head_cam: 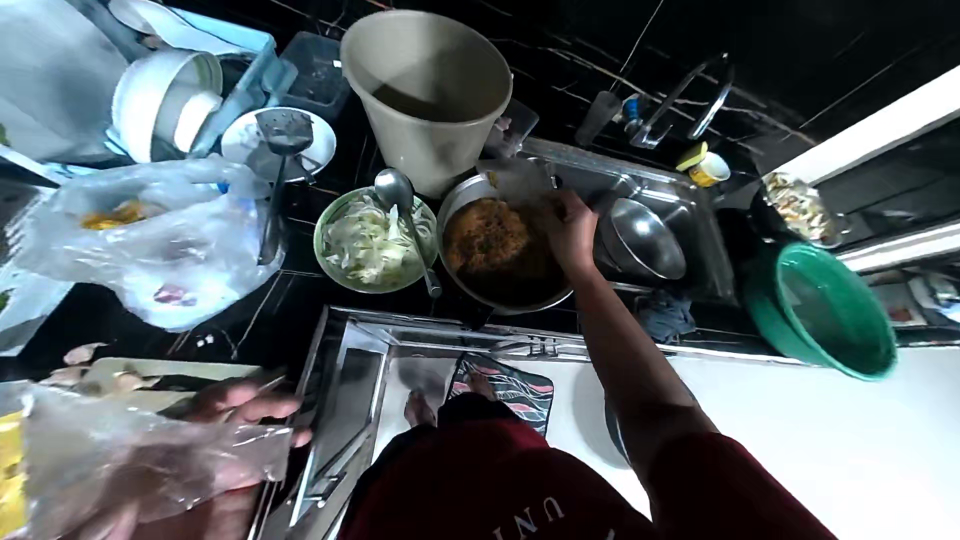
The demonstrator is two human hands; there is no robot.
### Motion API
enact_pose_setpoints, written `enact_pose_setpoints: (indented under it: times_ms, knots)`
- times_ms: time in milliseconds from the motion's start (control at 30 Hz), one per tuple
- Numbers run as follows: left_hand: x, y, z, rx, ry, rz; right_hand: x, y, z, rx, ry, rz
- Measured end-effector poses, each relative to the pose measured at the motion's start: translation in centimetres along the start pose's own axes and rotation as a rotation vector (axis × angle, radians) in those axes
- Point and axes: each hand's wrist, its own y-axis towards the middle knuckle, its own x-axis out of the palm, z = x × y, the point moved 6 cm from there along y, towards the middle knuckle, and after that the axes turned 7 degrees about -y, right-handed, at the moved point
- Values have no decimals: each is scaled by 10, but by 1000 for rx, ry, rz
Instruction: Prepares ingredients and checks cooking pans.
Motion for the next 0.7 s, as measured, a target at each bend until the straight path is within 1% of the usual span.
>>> enact_pose_setpoints:
  times_ms: [100,167,233,300,400,467,567,633,700]
  knots:
    - [1,-17,0,68,53,39,-1,5,-9,-104,-38,-64]
    - [5,-30,-1,104,62,79,-11,2,-10,-155,-37,-72]
    - [15,-39,-9,141,47,162,-25,-7,-8,-190,-11,-157]
    - [22,-43,-20,164,16,204,-39,-12,3,-195,18,-188]
    - [42,-42,-37,211,65,212,-49,-13,29,-230,30,-198]
    - [57,-40,-48,247,119,207,-58,-12,52,-200,-2,-205]
    - [68,-44,-66,280,148,218,-74,-2,78,-127,4,-184]
    - [72,-46,-77,289,153,242,-83,4,82,-138,10,-150]
    - [77,-50,-88,298,184,256,-82,12,82,-204,-26,-143]
